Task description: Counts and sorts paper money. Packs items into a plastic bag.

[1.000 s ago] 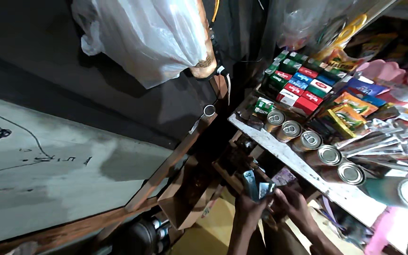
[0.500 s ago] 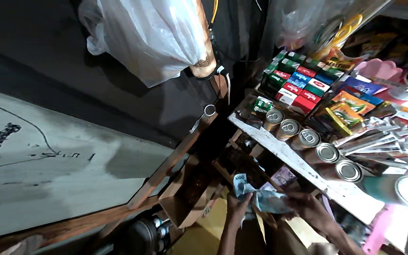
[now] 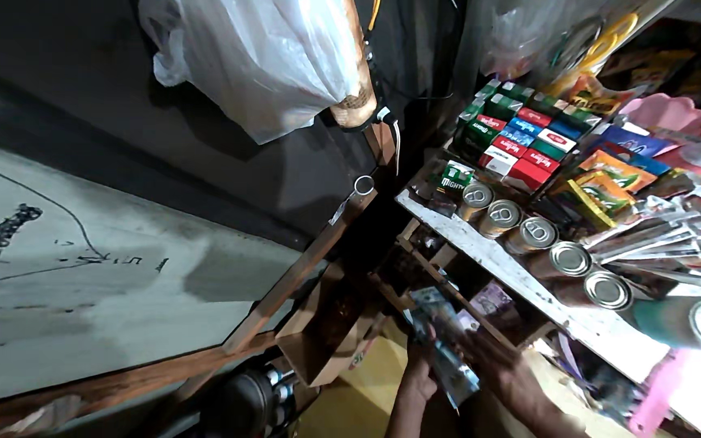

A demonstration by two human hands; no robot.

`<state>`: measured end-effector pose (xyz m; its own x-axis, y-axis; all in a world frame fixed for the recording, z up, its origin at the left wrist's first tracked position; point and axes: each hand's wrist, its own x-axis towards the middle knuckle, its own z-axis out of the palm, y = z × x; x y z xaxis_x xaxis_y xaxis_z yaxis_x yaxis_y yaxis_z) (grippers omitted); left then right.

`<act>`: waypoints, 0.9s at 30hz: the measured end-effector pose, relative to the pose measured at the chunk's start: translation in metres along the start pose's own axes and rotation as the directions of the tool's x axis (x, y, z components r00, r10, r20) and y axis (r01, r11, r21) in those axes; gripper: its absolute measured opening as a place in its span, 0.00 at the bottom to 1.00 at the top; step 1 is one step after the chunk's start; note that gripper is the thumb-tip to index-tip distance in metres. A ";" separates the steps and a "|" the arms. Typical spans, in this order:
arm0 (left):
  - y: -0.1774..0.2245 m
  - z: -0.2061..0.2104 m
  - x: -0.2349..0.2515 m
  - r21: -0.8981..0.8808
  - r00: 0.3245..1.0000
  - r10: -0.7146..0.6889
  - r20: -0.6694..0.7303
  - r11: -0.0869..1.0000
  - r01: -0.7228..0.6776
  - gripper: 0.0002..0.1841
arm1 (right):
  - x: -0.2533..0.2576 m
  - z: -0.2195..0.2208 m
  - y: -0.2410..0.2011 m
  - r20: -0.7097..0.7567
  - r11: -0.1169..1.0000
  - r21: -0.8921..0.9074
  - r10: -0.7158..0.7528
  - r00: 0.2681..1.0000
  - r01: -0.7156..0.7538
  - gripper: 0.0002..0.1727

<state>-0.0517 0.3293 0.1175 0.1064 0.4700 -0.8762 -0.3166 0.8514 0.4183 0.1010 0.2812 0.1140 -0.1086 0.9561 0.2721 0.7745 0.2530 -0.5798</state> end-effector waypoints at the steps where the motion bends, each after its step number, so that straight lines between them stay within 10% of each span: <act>1: 0.003 0.000 -0.002 0.010 1.000 0.006 -0.003 1.000 -0.006 0.23 | -0.008 0.006 0.000 0.005 0.992 -0.046 -0.115 0.993 0.115 0.17; 9: 0.012 -0.001 -0.001 -0.013 0.999 -0.039 -0.029 0.999 0.039 0.17 | -0.027 0.013 -0.002 0.009 0.934 -0.089 -0.348 0.938 0.347 0.17; 18: 0.011 -0.014 0.010 -0.227 0.992 0.092 0.086 0.971 -0.070 0.20 | -0.030 0.019 -0.007 0.175 0.952 -0.054 -0.288 0.941 0.302 0.16; 24: 0.020 -0.031 0.014 -0.138 0.990 0.127 0.057 0.983 -0.118 0.25 | 0.036 0.014 0.026 0.420 0.927 0.247 0.161 0.893 -0.283 0.17; 27: 0.023 -0.038 0.011 -0.153 0.987 0.144 0.066 0.979 -0.133 0.30 | 0.101 0.026 0.053 0.617 0.815 -0.035 0.473 0.628 -0.579 0.17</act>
<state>-0.0938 0.3451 0.1083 0.1215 0.6024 -0.7889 -0.4684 0.7355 0.4895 0.1149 0.3947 0.0913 -0.0863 0.8118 -0.5775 0.7159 -0.3526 -0.6027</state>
